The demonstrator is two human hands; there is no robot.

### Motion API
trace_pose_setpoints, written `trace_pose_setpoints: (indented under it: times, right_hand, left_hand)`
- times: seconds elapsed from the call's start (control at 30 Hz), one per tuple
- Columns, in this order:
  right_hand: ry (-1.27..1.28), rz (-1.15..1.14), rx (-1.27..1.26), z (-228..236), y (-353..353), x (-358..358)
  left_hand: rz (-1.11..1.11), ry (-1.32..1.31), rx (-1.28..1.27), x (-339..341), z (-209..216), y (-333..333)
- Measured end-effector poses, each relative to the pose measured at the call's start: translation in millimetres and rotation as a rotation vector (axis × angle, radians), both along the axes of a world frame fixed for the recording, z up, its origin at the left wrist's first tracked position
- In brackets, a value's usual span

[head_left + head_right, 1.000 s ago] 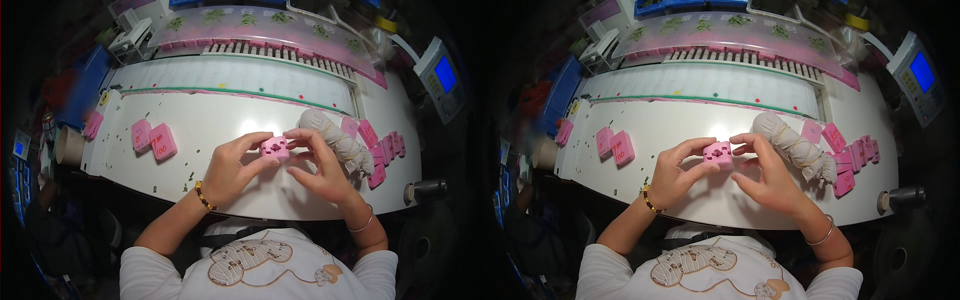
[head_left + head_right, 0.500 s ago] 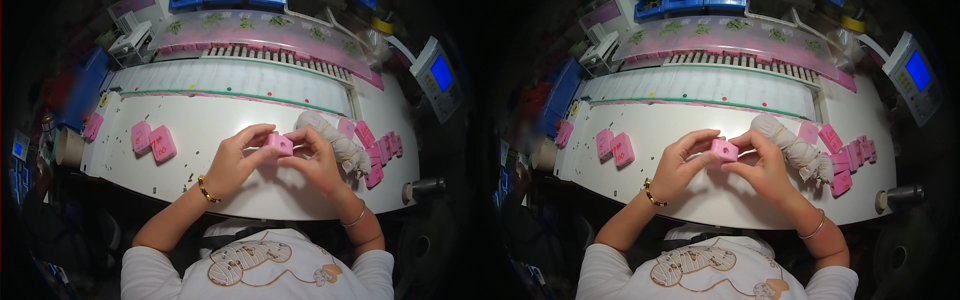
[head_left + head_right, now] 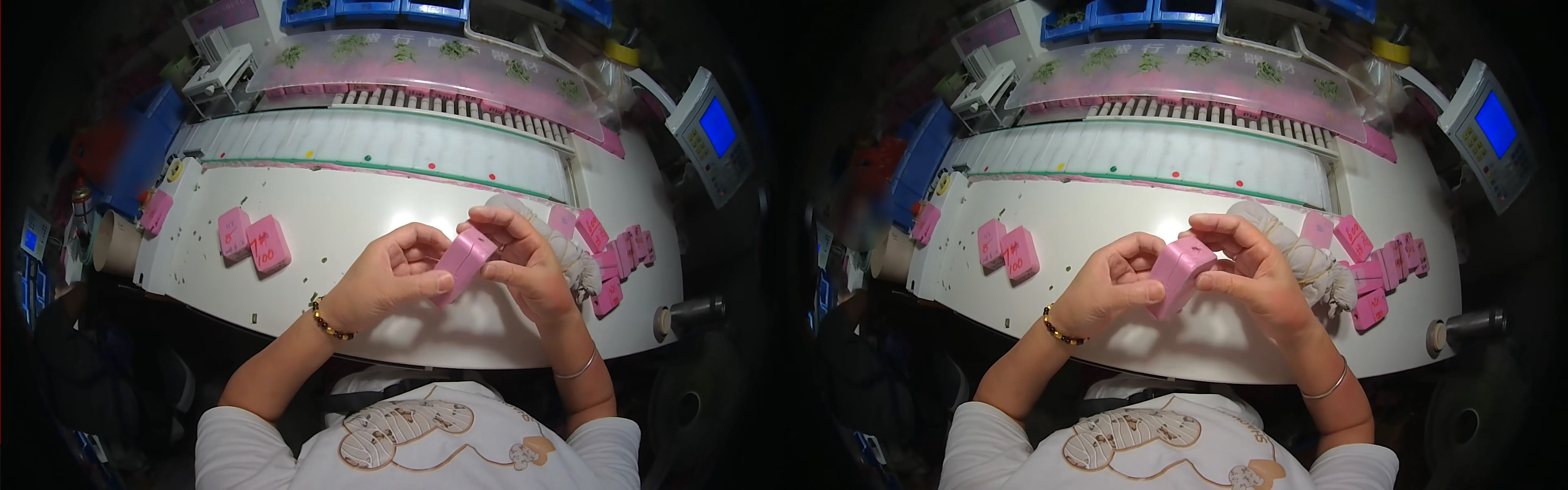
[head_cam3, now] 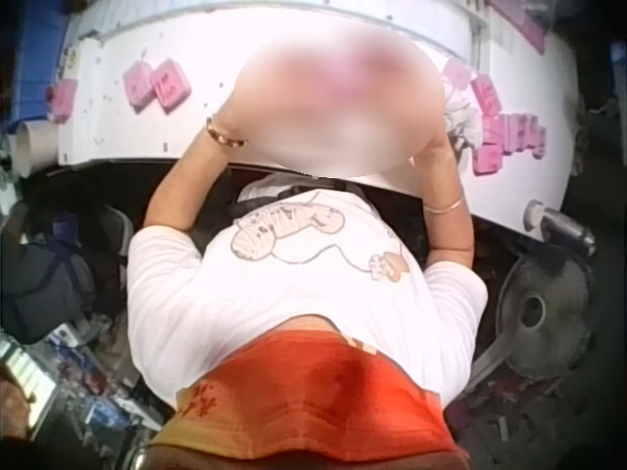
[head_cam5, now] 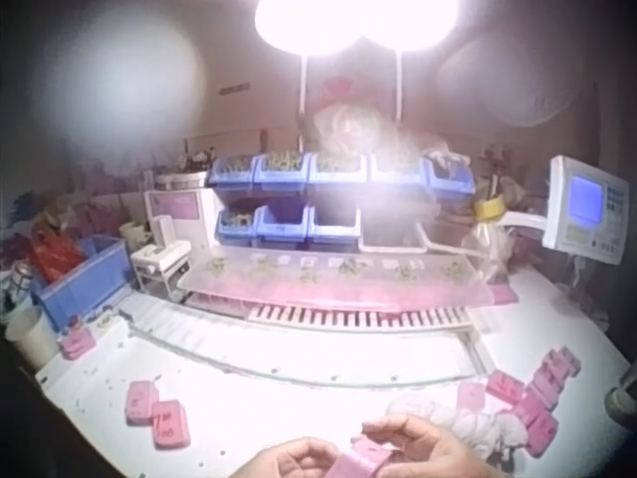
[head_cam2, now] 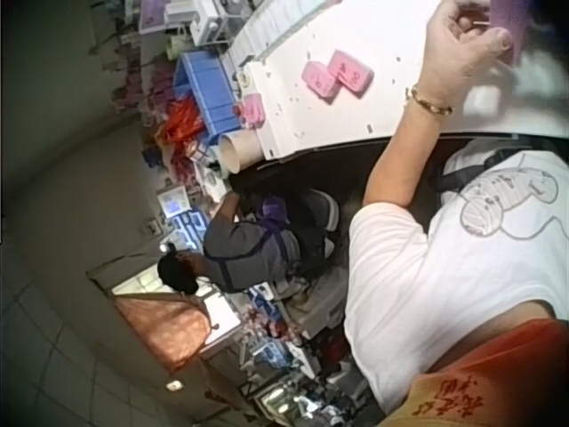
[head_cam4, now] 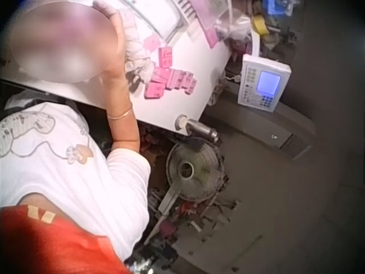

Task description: The user is seen assembling small pink silicone candle molds with wicks and floral decorations in a studio.

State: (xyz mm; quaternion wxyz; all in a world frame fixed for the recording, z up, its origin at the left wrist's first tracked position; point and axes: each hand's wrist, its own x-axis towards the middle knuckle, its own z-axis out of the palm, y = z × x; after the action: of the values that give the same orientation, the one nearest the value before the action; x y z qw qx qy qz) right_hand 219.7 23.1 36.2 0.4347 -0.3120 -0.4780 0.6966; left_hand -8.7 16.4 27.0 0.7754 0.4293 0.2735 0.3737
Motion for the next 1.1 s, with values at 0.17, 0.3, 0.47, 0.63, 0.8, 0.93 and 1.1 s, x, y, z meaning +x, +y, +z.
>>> trace_pose_setpoints:
  times: [0.17,0.3,0.47,0.63,0.8,0.93,1.1]
  right_hand:
    - [-0.208,-0.119,0.089,-2.0,-8.1,0.7]
    - [-0.341,-0.178,0.121,-6.1,-18.9,5.9]
    - [-0.453,-0.169,0.208,-3.2,-32.5,6.2]
    - [-0.473,-0.102,0.226,-3.3,-41.8,0.6]
    - [-0.427,-0.026,0.189,-7.9,-47.7,-9.0]
    - [-0.411,-0.032,0.154,-7.5,-49.9,-11.9]
    - [-0.445,-0.068,0.180,-9.6,-49.4,-3.6]
  left_hand:
    - [0.158,0.175,0.209,-5.9,-1.3,9.0]
    - [0.412,0.733,0.650,-47.2,-7.4,62.8]
    - [0.815,1.280,0.771,-115.2,-18.5,139.7]
    - [0.773,1.393,0.778,-116.6,-27.0,171.8]
    - [0.649,1.388,0.640,-116.9,-3.9,187.7]
    - [0.794,1.208,0.845,-140.8,17.9,162.3]
    - [0.161,1.561,0.761,-165.1,59.1,76.5]
